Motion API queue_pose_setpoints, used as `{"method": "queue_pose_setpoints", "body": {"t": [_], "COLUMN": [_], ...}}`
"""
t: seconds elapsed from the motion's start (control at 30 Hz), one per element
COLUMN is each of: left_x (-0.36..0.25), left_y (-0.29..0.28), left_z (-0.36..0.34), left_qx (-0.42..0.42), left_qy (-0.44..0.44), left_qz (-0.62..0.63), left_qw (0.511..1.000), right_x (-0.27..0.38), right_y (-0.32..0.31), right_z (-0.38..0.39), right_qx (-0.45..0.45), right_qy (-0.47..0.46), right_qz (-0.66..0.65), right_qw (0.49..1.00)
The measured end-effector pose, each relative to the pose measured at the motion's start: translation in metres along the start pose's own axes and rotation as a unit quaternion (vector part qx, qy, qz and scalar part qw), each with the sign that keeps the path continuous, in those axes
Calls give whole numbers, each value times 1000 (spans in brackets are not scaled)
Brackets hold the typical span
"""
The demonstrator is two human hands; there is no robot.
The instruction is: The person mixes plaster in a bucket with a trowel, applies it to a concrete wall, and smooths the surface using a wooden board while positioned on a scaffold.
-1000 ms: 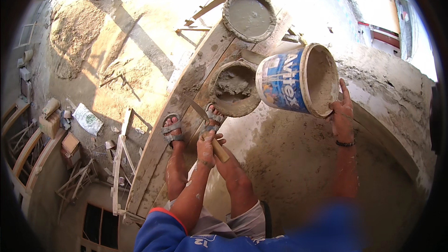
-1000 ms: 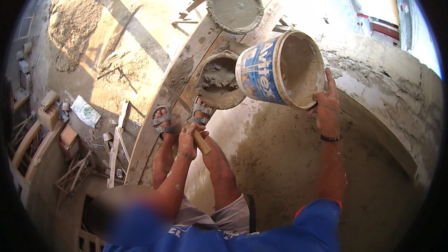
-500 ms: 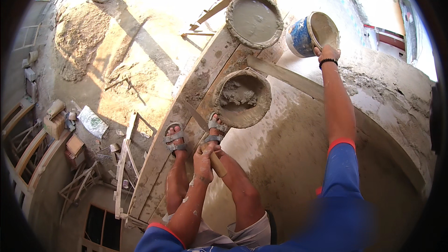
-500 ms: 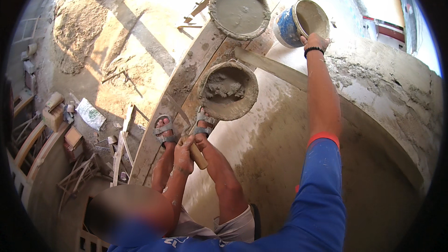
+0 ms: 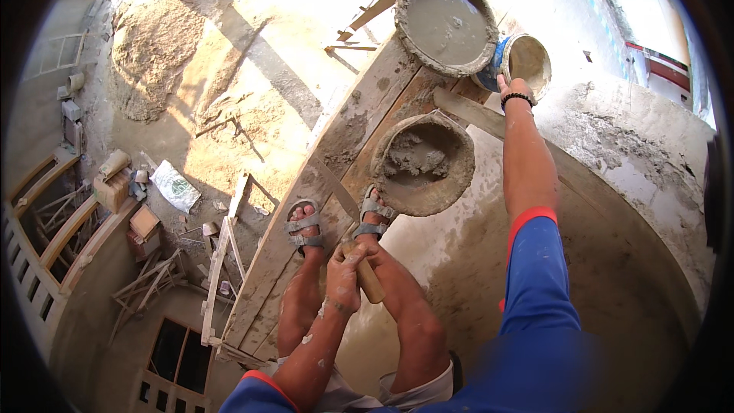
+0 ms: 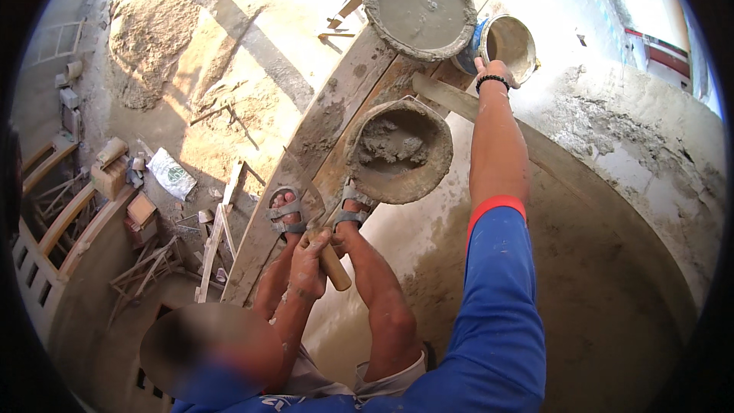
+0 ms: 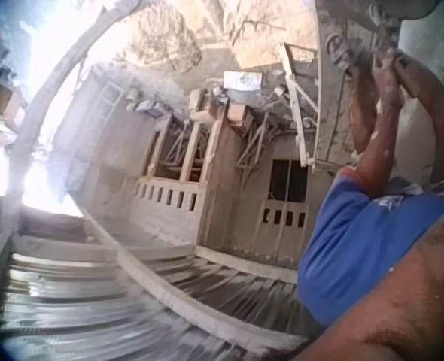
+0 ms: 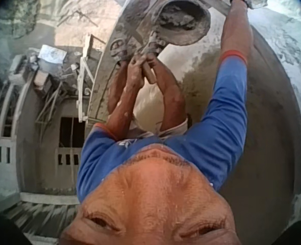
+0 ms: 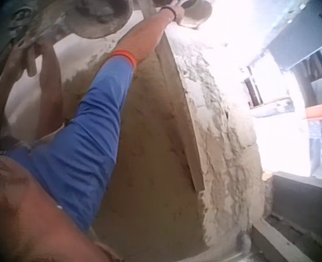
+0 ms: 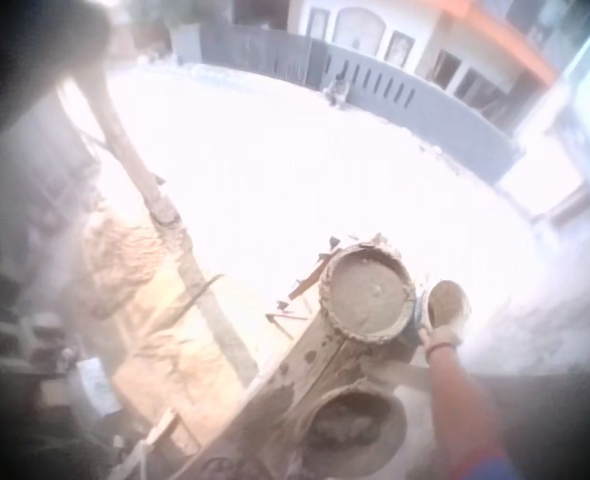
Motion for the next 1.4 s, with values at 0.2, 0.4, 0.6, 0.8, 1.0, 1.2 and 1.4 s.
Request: {"method": "queue_pose_setpoints", "body": {"t": [0.2, 0.4, 0.6, 0.8, 1.0, 1.2, 1.4], "left_x": [8, 16, 43, 43, 34, 0, 22], "left_y": [4, -5, -4, -23, -49, 5, -2], "left_z": [-6, 1, 19, 31, 23, -84, -211], "left_qx": [19, 16, 160, 181, 110, 98, 138], "left_qy": [7, 37, -54, -25, 67, 173, 234], "left_qz": [-8, 0, -4, -188, -209, -450, -463], "left_qw": [1000, 999, 986, 965, 969, 871, 844], "right_x": [-18, -66, -137, -181, -160, -80, -81], "right_y": [-38, -30, 51, 25, 18, 125, 75], "right_z": [30, 316, 445, 394, 250, 225, 289], "right_qx": [63, 252, 387, 186, 61, 228, 78], "right_qy": [182, -345, -377, -301, -363, -333, -394], "right_qz": [-600, -382, -279, -208, -16, 39, 114], "right_qw": [776, 820, 794, 912, 930, 914, 909]}}
Point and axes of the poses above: each hand's wrist, its own z-axis away from the middle knuckle, its own y-axis out of the palm, x = y × z, the point moved 1 cm from there along -z, towards the middle knuckle, and after that the axes turned 10 degrees about y, right-handed, at the moved point
